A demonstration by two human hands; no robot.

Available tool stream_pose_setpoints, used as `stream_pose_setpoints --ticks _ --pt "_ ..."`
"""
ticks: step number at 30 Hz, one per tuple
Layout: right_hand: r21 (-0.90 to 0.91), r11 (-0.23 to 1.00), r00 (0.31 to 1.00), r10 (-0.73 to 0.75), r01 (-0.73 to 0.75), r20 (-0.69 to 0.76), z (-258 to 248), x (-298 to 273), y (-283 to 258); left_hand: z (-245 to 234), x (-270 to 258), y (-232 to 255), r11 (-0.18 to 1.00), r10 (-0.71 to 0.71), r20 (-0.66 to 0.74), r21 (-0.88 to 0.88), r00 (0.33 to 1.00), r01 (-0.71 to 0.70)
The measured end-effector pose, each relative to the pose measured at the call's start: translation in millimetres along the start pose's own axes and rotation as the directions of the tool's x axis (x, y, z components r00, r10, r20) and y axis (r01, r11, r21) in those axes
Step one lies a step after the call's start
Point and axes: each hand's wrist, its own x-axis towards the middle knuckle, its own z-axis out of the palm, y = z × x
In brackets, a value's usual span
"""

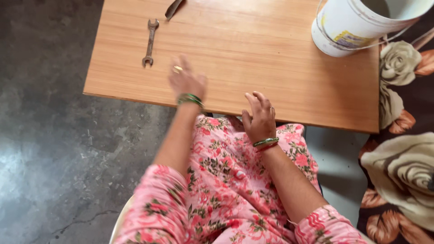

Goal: The person removes various tools from a wooden table and places them on a nearby surface. Then, the person dips a cloth into a bucket of water, wrings it out, and wipes the table surface thoroughly.

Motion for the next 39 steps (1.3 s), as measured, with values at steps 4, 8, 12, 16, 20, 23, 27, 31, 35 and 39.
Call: stream_pose_setpoints --ticks 4,8,12,16,20,23,27,31,35,39 --pt "0.008 1.000 0.999 0.029 -0.029 0.025 -3 12 5 -8 57 -55 0.984 -0.156 -0.018 0.079 0.988 0.157" --pt "0.034 0.994 0.994 0.104 -0.105 0.029 0 21 5 -18 90 -84 0.933 -0.355 0.100 0.106 0.929 0.345" --pt "0.056 0.988 0.988 0.137 -0.141 0.065 10 25 6 -10 98 -92 0.925 -0.327 0.070 0.229 0.943 0.303" --pt "0.073 0.987 0.988 0.140 -0.145 0.064 14 22 7 6 106 -107 0.879 -0.468 0.174 -0.010 0.867 0.477" --pt "0.087 0.989 0.993 0.115 -0.117 0.031 11 22 9 29 106 -115 0.666 -0.433 0.281 -0.541 0.857 0.514" --pt "0.172 0.978 0.993 0.121 -0.118 -0.002 9 20 8 49 91 -95 0.163 -0.308 0.510 -0.803 0.803 0.572" --pt "0.125 0.992 0.999 0.011 -0.006 -0.037 0 23 -2 56 22 -23 0.069 -0.051 0.433 -0.897 0.900 0.436" --pt "0.376 0.915 0.983 0.176 -0.146 -0.045 -17 12 -20 32 -73 54 -0.081 0.184 0.439 -0.885 0.879 0.459" --pt "0.765 0.519 0.881 0.456 -0.380 0.129 -41 -1 -28 -3 -118 93 -0.206 0.275 0.428 -0.849 0.861 0.487" --pt "0.824 0.458 0.873 0.480 -0.334 0.087 -73 -14 -16 -34 -135 122 -0.189 0.377 0.438 -0.826 0.816 0.531"
